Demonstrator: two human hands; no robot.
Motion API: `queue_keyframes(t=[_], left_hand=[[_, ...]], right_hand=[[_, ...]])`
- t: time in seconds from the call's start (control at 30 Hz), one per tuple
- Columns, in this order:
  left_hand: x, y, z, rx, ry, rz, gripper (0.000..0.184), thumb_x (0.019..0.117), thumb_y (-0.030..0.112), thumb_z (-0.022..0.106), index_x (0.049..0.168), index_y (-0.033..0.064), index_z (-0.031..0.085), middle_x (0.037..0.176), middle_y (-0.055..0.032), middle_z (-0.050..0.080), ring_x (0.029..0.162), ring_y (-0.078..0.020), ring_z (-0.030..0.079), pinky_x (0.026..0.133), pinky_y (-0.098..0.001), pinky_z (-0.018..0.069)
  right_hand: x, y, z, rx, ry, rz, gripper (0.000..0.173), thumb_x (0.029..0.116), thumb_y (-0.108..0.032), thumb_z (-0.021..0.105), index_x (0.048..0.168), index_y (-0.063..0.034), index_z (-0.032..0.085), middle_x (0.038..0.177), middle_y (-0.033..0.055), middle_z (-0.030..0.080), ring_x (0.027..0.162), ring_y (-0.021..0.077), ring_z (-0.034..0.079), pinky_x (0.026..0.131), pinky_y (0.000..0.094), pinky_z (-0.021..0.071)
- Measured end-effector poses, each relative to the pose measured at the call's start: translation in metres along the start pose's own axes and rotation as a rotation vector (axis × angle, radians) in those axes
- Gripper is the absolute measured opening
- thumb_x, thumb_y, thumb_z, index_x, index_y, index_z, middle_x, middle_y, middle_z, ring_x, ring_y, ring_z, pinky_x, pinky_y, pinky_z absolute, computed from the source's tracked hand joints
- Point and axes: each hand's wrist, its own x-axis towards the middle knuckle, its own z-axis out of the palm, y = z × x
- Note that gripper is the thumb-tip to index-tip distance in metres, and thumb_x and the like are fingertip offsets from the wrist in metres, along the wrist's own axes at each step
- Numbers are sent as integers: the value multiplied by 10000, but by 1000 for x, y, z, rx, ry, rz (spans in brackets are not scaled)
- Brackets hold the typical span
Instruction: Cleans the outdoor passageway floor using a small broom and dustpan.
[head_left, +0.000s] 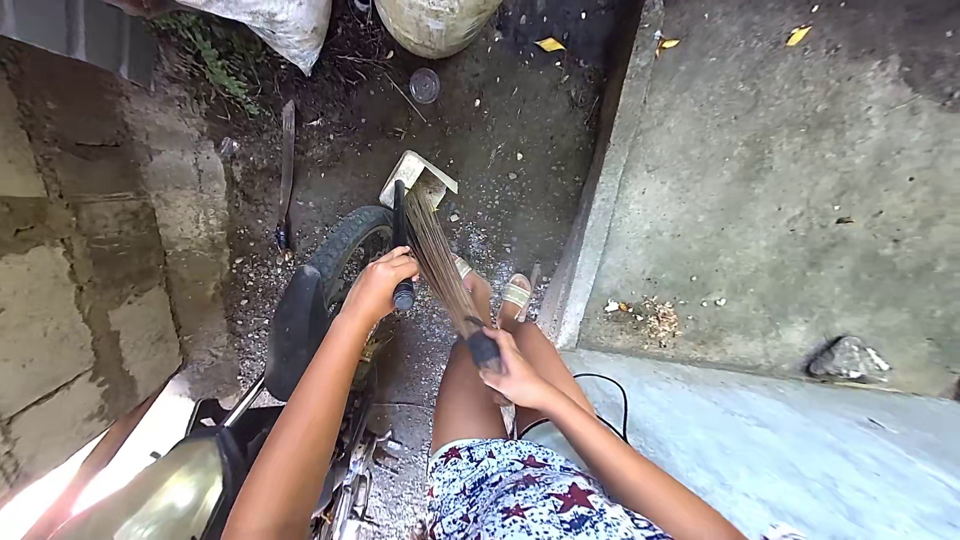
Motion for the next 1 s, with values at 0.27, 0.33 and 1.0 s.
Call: queue_keyframes(t=[0.27,0.33,1.0], left_hand=[[-2,-1,-11,-78,181,12,142,727,-186,658,804,-68,674,965,-195,745,1128,-376,696,1143,-496,442],[-6,-8,-12,-105,265,28,91,764,-132,625,815,-73,672,971,-199,741,1119,-358,701,1144,-483,443],[33,15,-37,-346,626,27,91,825,-59,636,907,-96,652,1002,-189,732,1154,-258,691,1161,-399,447]], right_hand=[[-64,27,-32,149,131,11,833,777,-65,681,1518,22,312,1450,223,483,1213,211,601,985,337,526],[-78,23,-38,218,168,8,830,763,-53,673,1513,17,324,1441,201,499,1133,164,641,910,305,558],[-61,-18,-146,588,520,40,716,929,-87,472,1583,-57,183,1126,107,608,705,146,678,611,304,601]])
